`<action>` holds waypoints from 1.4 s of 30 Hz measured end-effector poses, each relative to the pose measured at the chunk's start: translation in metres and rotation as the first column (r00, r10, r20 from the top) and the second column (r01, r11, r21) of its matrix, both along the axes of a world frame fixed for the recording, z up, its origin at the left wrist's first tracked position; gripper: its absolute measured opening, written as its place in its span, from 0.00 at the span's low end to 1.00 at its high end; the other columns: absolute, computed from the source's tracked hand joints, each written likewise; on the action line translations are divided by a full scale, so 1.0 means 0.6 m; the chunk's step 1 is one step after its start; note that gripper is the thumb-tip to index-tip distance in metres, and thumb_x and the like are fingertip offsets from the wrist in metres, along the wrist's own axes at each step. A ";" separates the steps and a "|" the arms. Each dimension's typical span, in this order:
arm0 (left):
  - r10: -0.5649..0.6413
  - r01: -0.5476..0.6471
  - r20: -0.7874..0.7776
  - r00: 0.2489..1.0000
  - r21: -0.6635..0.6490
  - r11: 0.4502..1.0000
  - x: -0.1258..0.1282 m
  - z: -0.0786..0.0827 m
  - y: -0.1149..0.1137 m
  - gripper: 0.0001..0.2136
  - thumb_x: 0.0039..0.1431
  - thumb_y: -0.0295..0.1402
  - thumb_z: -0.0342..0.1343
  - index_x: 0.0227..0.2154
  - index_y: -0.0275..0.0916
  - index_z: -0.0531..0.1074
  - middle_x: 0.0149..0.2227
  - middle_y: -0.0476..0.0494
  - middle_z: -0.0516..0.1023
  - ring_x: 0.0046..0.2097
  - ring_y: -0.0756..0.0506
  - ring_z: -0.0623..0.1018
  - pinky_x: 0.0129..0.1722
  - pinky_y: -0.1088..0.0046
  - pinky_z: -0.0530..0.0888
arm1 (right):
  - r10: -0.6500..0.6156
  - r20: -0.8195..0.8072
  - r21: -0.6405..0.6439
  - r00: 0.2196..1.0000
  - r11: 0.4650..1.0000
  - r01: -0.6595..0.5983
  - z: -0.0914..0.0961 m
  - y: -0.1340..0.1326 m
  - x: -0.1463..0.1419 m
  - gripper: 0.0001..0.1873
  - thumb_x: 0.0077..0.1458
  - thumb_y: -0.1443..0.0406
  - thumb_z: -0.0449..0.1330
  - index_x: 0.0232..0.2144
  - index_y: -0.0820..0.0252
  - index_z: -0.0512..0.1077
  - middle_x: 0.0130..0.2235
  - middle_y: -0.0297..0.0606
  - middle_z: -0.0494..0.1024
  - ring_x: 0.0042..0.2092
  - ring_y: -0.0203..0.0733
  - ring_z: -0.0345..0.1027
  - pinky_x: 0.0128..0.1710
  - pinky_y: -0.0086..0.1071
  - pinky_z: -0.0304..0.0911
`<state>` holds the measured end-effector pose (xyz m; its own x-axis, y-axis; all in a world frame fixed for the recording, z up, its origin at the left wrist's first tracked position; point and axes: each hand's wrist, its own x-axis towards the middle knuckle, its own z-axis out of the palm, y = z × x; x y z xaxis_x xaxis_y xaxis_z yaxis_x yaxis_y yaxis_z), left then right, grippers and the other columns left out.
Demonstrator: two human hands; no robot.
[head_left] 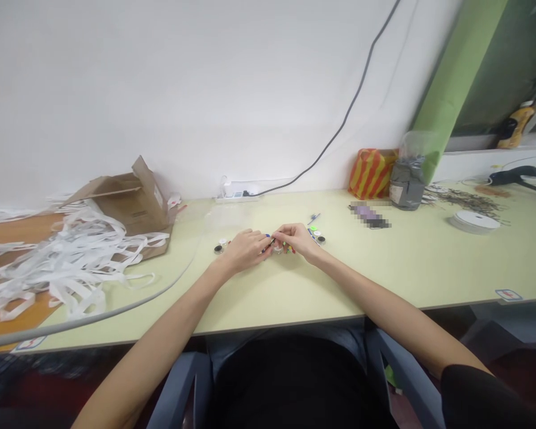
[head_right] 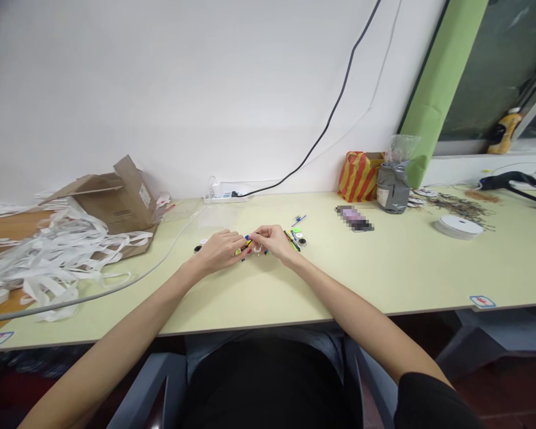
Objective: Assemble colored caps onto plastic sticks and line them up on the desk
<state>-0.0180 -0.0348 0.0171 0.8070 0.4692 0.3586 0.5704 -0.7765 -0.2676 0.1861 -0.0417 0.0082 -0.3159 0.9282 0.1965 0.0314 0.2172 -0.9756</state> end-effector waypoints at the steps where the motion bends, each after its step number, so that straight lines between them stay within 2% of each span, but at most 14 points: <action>1: 0.000 0.000 -0.004 1.000 0.014 1.000 0.000 -0.001 0.001 0.12 0.69 0.35 0.47 0.33 0.38 0.72 0.29 0.42 0.77 0.33 0.45 0.76 0.34 0.66 0.64 | -0.003 0.000 0.004 1.000 1.000 0.003 0.000 0.001 0.000 0.19 0.52 0.52 0.65 0.28 0.65 0.75 0.27 0.41 0.80 0.22 0.32 0.66 0.16 0.24 0.54; 5: 0.009 -0.008 -0.032 0.999 0.036 0.999 0.003 0.000 -0.004 0.10 0.68 0.32 0.48 0.33 0.37 0.71 0.30 0.43 0.78 0.33 0.45 0.76 0.34 0.68 0.65 | -0.006 -0.004 0.009 1.000 1.000 0.006 -0.003 0.003 0.000 0.22 0.51 0.50 0.65 0.25 0.64 0.73 0.26 0.39 0.78 0.21 0.29 0.63 0.16 0.24 0.53; 15: 0.045 -0.049 -0.063 0.997 -0.062 0.997 0.014 0.003 -0.014 0.09 0.67 0.30 0.48 0.33 0.37 0.72 0.31 0.44 0.79 0.32 0.46 0.77 0.34 0.70 0.66 | 0.025 0.022 0.048 0.999 0.999 -0.026 -0.010 0.004 -0.002 0.24 0.52 0.47 0.64 0.25 0.63 0.72 0.26 0.39 0.78 0.22 0.31 0.65 0.18 0.23 0.55; 18: 0.074 -0.077 -0.023 0.997 -0.133 0.988 0.005 0.010 -0.008 0.10 0.66 0.30 0.47 0.31 0.38 0.71 0.29 0.45 0.78 0.30 0.48 0.75 0.32 0.72 0.62 | 0.013 -0.015 0.038 1.000 0.999 -0.012 -0.010 0.003 -0.003 0.23 0.53 0.47 0.64 0.30 0.63 0.73 0.25 0.38 0.78 0.22 0.32 0.65 0.18 0.23 0.57; 20: 0.141 -0.136 0.012 0.990 -0.183 0.974 -0.011 0.019 0.001 0.11 0.65 0.31 0.47 0.28 0.38 0.70 0.27 0.46 0.76 0.28 0.48 0.72 0.30 0.72 0.59 | -0.011 -0.055 0.020 0.998 1.000 0.012 -0.009 0.004 -0.002 0.23 0.53 0.46 0.64 0.35 0.61 0.72 0.25 0.35 0.77 0.21 0.32 0.65 0.18 0.24 0.59; 24: 0.377 -0.361 0.024 0.926 -0.236 0.902 -0.066 0.038 0.026 0.13 0.63 0.34 0.46 0.22 0.39 0.66 0.21 0.46 0.69 0.24 0.49 0.64 0.27 0.69 0.52 | -0.048 -0.088 -0.005 0.995 0.999 0.048 -0.011 0.010 0.001 0.23 0.53 0.46 0.64 0.37 0.59 0.70 0.24 0.32 0.76 0.20 0.31 0.64 0.17 0.24 0.57; 27: 0.482 -0.450 -0.035 0.876 -0.422 0.787 -0.109 0.042 0.041 0.13 0.60 0.34 0.46 0.20 0.39 0.63 0.20 0.49 0.65 0.23 0.50 0.58 0.26 0.68 0.51 | -0.017 -0.097 0.021 0.995 1.000 0.019 -0.015 0.014 0.002 0.22 0.54 0.47 0.63 0.34 0.61 0.71 0.24 0.32 0.75 0.20 0.30 0.63 0.17 0.23 0.56; 30: 0.485 -0.462 -0.091 0.870 -0.494 0.737 -0.131 0.038 0.047 0.12 0.55 0.33 0.49 0.18 0.39 0.60 0.19 0.51 0.60 0.22 0.51 0.55 0.26 0.68 0.51 | 0.014 -0.085 0.039 0.996 0.999 -0.011 -0.018 0.016 0.002 0.23 0.55 0.46 0.62 0.32 0.62 0.73 0.23 0.33 0.74 0.20 0.30 0.62 0.17 0.24 0.56; 34: 0.498 -0.488 -0.135 0.856 -0.526 0.696 -0.134 0.029 0.049 0.12 0.52 0.34 0.50 0.16 0.40 0.58 0.18 0.51 0.58 0.22 0.51 0.53 0.26 0.68 0.50 | 0.020 -0.062 0.033 0.998 0.999 -0.018 -0.020 0.016 0.001 0.24 0.55 0.46 0.61 0.30 0.63 0.73 0.22 0.33 0.73 0.19 0.30 0.62 0.17 0.24 0.55; 42: 0.548 -0.558 -0.193 0.814 -0.521 0.646 -0.149 0.024 0.058 0.15 0.54 0.40 0.50 0.15 0.40 0.62 0.18 0.46 0.66 0.21 0.50 0.58 0.26 0.68 0.52 | 0.027 -0.046 0.037 0.999 0.999 -0.025 -0.020 0.020 0.003 0.24 0.56 0.46 0.60 0.29 0.62 0.72 0.22 0.33 0.72 0.20 0.31 0.62 0.16 0.24 0.54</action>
<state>-0.1071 0.0002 0.0313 0.3371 0.9359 -0.1024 0.9409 -0.3311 0.0716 0.1879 -0.0299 -0.0039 -0.3298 0.9116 0.2452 -0.0204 0.2528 -0.9673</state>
